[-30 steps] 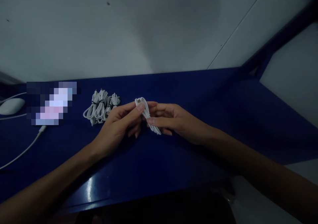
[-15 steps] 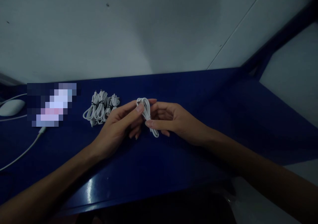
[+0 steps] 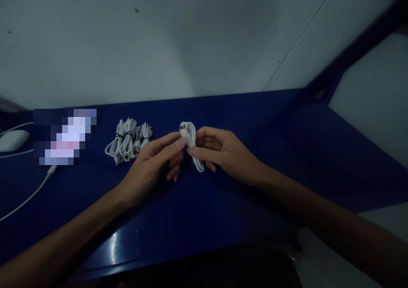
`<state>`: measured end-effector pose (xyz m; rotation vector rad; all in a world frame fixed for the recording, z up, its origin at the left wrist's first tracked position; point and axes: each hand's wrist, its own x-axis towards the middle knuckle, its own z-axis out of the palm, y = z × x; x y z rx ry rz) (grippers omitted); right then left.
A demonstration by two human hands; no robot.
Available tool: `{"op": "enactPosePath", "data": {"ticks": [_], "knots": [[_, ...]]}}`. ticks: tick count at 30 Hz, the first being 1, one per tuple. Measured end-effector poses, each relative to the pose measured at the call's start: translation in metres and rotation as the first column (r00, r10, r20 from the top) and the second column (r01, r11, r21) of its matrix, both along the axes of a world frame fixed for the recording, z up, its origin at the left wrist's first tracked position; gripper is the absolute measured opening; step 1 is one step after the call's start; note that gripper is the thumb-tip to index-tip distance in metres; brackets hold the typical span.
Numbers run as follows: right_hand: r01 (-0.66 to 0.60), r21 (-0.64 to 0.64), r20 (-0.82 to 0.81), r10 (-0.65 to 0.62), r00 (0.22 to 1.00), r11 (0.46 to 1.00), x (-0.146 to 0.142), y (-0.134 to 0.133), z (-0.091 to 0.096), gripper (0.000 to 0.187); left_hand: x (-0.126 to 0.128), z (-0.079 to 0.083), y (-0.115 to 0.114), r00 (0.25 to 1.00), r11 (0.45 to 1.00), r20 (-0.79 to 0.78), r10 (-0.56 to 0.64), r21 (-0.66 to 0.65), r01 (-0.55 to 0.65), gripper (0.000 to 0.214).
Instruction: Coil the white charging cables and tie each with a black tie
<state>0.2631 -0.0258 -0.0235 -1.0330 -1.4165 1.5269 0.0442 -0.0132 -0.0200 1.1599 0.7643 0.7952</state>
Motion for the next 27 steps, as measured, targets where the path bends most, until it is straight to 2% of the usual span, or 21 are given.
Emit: {"op": "enactPosePath", "data": {"ticks": [3, 6, 8, 15, 18, 27], "knots": [[0.192, 0.093, 0.149, -0.205, 0.967, 0.977, 0.002, 0.003, -0.001, 0.029, 0.0, -0.001, 0.0, 0.998, 0.999, -0.047, 0.04, -0.001, -0.041, 0.044], [0.36, 0.254, 0.35, -0.432, 0.831, 0.898, 0.007, 0.007, -0.001, 0.026, 0.001, -0.001, 0.0, 0.992, 0.997, -0.096, 0.081, 0.014, -0.08, 0.051], [0.395, 0.31, 0.425, -0.498, 0.756, 0.865, 0.01, 0.01, 0.0, 0.025, 0.001, 0.0, 0.0, 0.992, 0.997, -0.096, 0.079, 0.025, -0.077, 0.052], [0.402, 0.401, 0.532, -0.566, 0.63, 0.823, 0.019, 0.017, -0.004, 0.021, -0.001, -0.001, 0.0, 0.993, 0.997, -0.098, 0.061, 0.048, -0.056, 0.05], [0.407, 0.398, 0.577, -0.569, 0.586, 0.822, 0.021, 0.018, -0.005, 0.019, -0.001, -0.001, 0.0, 0.993, 0.997, -0.099, 0.059, 0.045, -0.055, 0.05], [0.342, 0.397, 0.623, -0.524, 0.581, 0.852, 0.023, 0.02, -0.007, 0.028, 0.002, 0.002, -0.002, 0.994, 0.998, -0.093, 0.055, 0.038, -0.052, 0.049]]}}
